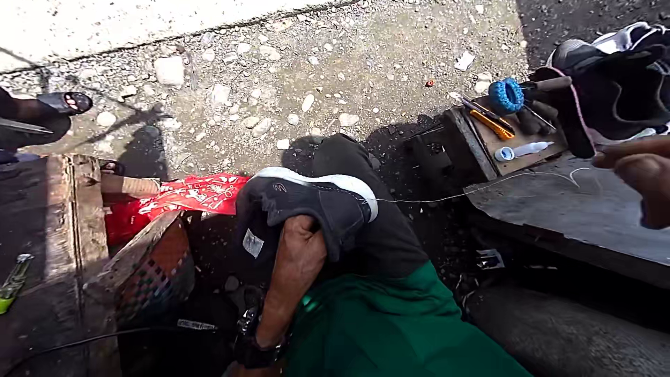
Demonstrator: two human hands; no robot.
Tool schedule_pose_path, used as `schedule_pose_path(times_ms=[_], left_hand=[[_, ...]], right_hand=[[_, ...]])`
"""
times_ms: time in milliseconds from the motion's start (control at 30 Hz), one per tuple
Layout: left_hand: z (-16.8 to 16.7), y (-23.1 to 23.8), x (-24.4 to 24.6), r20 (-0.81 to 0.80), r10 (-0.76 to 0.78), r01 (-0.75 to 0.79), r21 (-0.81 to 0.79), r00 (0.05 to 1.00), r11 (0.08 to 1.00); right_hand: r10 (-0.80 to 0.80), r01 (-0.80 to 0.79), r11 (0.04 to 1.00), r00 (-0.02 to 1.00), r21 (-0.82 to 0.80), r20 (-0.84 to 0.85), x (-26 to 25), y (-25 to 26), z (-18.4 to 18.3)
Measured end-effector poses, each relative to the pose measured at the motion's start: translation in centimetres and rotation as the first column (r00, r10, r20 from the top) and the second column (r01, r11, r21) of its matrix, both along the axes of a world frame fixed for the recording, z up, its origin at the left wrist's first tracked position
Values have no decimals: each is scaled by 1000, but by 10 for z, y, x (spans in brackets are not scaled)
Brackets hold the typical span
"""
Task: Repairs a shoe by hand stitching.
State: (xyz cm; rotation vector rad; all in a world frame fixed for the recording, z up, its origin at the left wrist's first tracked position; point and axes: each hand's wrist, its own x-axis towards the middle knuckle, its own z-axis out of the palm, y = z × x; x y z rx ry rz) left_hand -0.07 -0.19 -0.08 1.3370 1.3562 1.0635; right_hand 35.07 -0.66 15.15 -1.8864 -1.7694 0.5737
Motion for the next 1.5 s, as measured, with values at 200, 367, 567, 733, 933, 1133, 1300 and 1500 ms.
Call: schedule_pose_path(times_ms=[200,367,567,733,933,1133,1300,1500], left_hand=[[-4,-1,-3,-72,10,-6,60,997,998],[-6,-3,-6,-107,38,-32,50,994,998],[-8,-6,-3,-248,121,-101,91,961,991],[-10,-6,0,-499,222,-155,173,838,973],[-14,-3,5,-642,305,-200,234,703,952],[-19,0,6,-732,335,-250,229,594,941],[-20,1,5,-735,351,-322,189,580,928],[24,-1,-28,-11,-116,111,-229,993,967]], right_hand=[[435,-476,879,805,-1,-404,-112,28,-138],[358,-514,851,719,-109,-595,-117,34,-128],[293,-476,878,618,-50,-730,-125,28,-131],[319,-403,914,656,40,-684,-132,18,-139],[317,-318,940,687,122,-654,-143,13,-152],[329,-299,940,666,164,-670,-153,14,-164],[310,-305,942,645,136,-699,-156,14,-169],[276,-354,934,619,53,-736,-138,32,-158]])
